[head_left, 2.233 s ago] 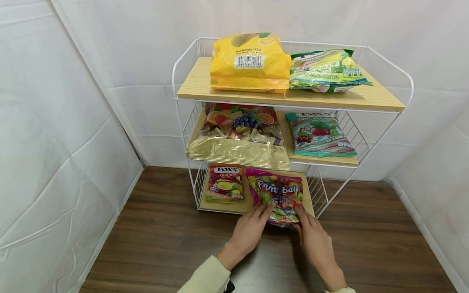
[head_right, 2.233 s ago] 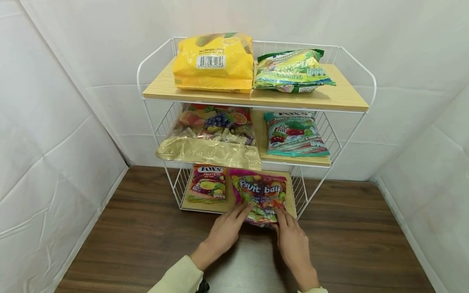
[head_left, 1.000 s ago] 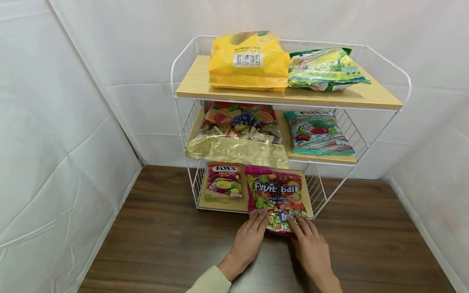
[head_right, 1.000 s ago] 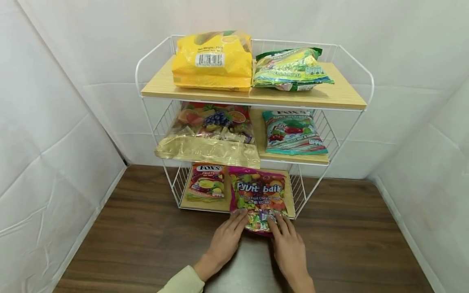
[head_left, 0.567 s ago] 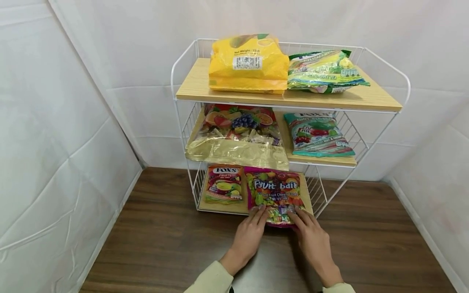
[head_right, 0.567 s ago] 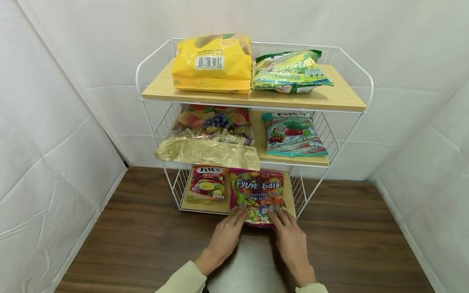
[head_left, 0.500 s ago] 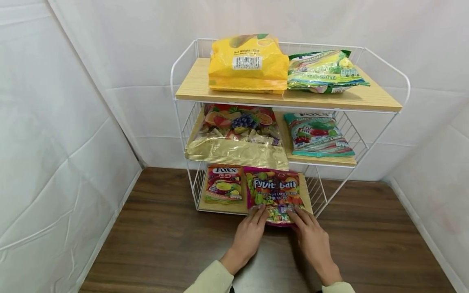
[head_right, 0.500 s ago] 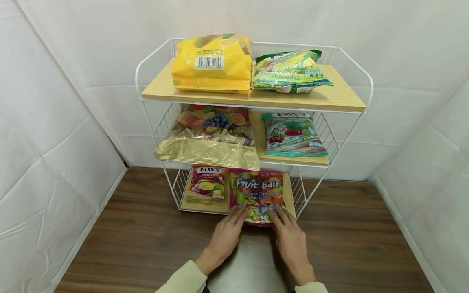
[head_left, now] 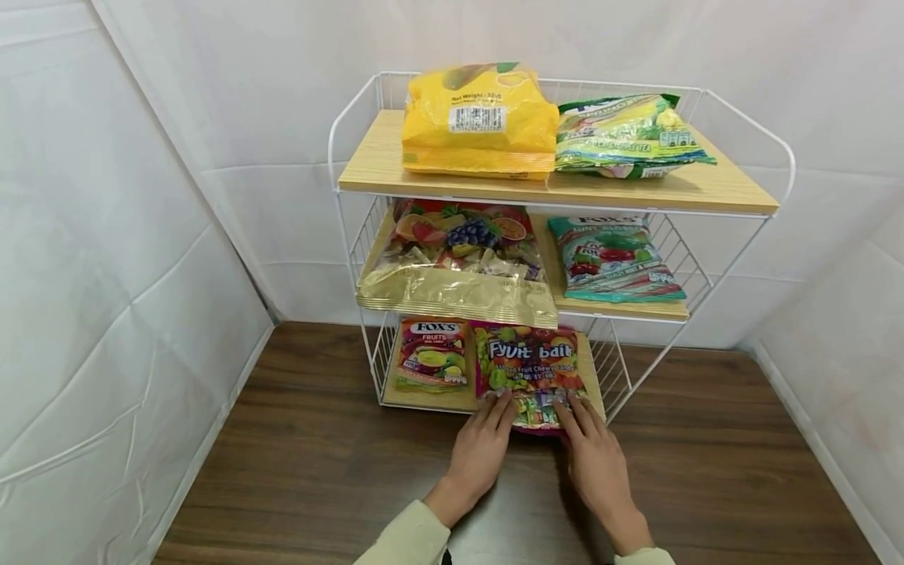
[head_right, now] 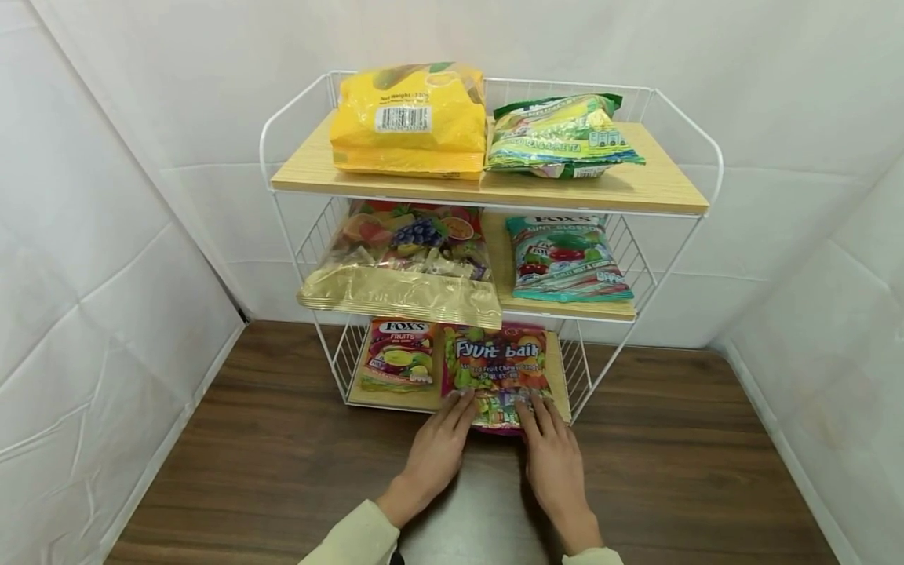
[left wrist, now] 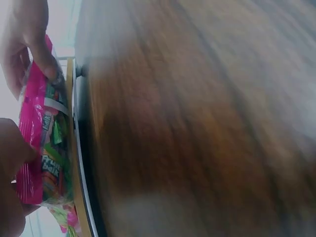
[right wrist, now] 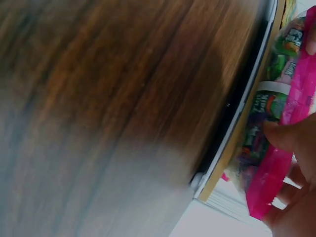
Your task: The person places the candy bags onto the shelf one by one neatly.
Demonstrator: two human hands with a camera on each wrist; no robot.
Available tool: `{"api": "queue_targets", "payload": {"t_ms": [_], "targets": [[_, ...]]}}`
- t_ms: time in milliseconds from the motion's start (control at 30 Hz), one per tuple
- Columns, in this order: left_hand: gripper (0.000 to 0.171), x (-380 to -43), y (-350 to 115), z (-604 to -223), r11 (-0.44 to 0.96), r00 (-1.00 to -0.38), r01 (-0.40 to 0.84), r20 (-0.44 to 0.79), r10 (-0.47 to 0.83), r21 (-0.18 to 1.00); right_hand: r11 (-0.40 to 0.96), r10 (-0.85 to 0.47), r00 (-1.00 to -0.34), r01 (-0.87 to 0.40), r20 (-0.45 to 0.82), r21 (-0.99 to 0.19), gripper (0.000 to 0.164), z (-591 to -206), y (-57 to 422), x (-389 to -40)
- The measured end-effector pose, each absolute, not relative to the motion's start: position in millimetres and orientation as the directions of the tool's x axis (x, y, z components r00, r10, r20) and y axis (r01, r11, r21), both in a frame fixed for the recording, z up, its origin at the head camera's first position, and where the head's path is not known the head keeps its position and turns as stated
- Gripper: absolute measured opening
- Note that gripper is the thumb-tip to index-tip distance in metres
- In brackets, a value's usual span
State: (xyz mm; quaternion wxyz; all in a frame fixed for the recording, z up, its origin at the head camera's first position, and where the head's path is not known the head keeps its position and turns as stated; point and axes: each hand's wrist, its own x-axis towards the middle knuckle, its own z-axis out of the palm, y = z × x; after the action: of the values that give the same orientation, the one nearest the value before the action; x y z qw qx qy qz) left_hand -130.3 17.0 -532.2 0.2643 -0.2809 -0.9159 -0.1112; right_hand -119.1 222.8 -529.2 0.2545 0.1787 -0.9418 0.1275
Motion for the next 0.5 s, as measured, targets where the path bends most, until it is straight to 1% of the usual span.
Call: {"api": "queue_targets", "payload": {"t_ms": [100,167,233,300,367,400,500], "targets": [[0.049,-128.0,12.3,-534.3,0.790,-0.669,0.611,0.570,0.476,0.057,0.902,-0.286,-0.801,-0.411,0.527,-0.135,0.056,-527.6,221.2,-111.4],[0.049,-125.6,8.7,-534.7,0.774,-0.650,0.631,0.579,0.493,0.049,0.899,-0.294,-0.791,-0.419,0.537,-0.126,0.053,-526.7,219.7,-105.1],[0.051,-123.1,5.2,-535.1,0.764,-0.638,0.644,0.584,0.503,0.046,0.901,-0.300,-0.784,-0.420,0.543,-0.109,0.046,-526.0,218.0,-98.8],[0.053,-120.6,2.4,-534.5,0.766,-0.639,0.642,0.576,0.510,0.034,0.907,-0.300,-0.786,-0.410,0.540,-0.093,0.051,-525.5,216.4,-93.1],[0.054,-118.4,-0.2,-534.5,0.774,-0.650,0.633,0.553,0.521,0.016,0.918,-0.291,-0.798,-0.388,0.527,-0.082,0.063,-526.1,214.6,-87.6],[0.054,-117.5,-1.0,-534.4,0.781,-0.658,0.625,0.537,0.528,-0.002,0.923,-0.285,-0.807,-0.377,0.517,-0.080,0.064,-526.6,213.8,-85.0],[0.051,-115.2,-2.1,-534.1,0.798,-0.687,0.600,0.472,0.553,-0.062,0.932,-0.274,-0.839,-0.352,0.470,-0.084,0.056,-530.3,210.7,-78.3]]}}
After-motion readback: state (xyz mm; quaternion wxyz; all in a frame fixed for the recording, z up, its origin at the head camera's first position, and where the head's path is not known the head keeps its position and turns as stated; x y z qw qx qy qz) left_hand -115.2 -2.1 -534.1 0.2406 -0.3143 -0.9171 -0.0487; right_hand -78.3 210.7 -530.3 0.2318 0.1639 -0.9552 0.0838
